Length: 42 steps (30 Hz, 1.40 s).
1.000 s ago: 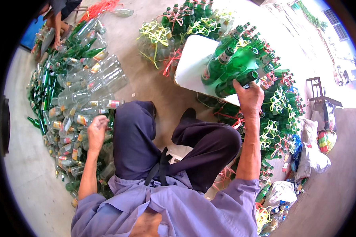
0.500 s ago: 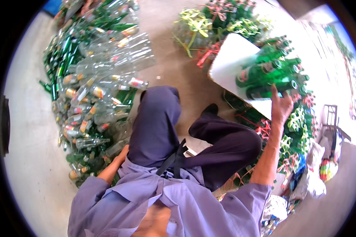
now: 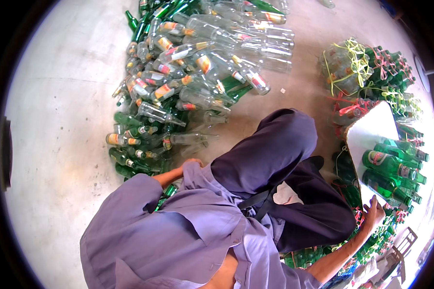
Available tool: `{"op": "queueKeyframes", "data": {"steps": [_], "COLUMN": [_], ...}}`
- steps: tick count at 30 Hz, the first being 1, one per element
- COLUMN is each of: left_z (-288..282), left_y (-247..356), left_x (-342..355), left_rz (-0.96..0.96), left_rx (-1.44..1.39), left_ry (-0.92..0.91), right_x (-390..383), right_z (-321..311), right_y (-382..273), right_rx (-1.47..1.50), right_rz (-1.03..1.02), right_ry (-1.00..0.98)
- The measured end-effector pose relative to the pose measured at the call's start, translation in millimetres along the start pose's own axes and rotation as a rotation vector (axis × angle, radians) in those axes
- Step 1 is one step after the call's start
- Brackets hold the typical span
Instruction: The person sits on the floor and gathers green glass bottles from a large pile. They place the bottles upright onto a white board and then use a red string to tie them together into a bundle.
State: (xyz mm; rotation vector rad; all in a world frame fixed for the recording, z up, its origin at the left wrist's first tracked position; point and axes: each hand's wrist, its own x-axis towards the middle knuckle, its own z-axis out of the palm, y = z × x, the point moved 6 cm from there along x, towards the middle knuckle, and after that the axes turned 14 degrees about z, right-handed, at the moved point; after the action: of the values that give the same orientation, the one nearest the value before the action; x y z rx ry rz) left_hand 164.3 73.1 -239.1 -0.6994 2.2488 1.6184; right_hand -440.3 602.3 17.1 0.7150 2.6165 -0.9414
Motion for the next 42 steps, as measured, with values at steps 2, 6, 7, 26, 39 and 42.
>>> {"op": "queueKeyframes", "data": {"steps": [2,6,7,26,39,42], "left_z": [9,29,35,-80,-97,-96], "left_y": [-13,-38,-43,50,28,40], "left_x": [-11,-19,-24,4,57,49], "left_rz": [0.012,-0.029,-0.038,0.146,0.133,0.157], "left_rx": [-0.100,-0.219,-0.244,0.590,0.915,0.890], "left_ry": [0.057,0.152,0.178,0.573,0.228,0.323], "right_x": [-9,-22,-26,-22,-24,-28], "right_z": [13,46,53,67,65,65], "right_y": [-4,-18,-20,-56,-62,-62], "right_rx": [-0.041,-0.255,-0.275,-0.236,-0.248,-0.242], "right_rz": [-0.041,-0.098,-0.167,-0.224,-0.180,-0.175], "right_ry": [-0.101,-0.323,-0.374,-0.349,-0.345,-0.327]}}
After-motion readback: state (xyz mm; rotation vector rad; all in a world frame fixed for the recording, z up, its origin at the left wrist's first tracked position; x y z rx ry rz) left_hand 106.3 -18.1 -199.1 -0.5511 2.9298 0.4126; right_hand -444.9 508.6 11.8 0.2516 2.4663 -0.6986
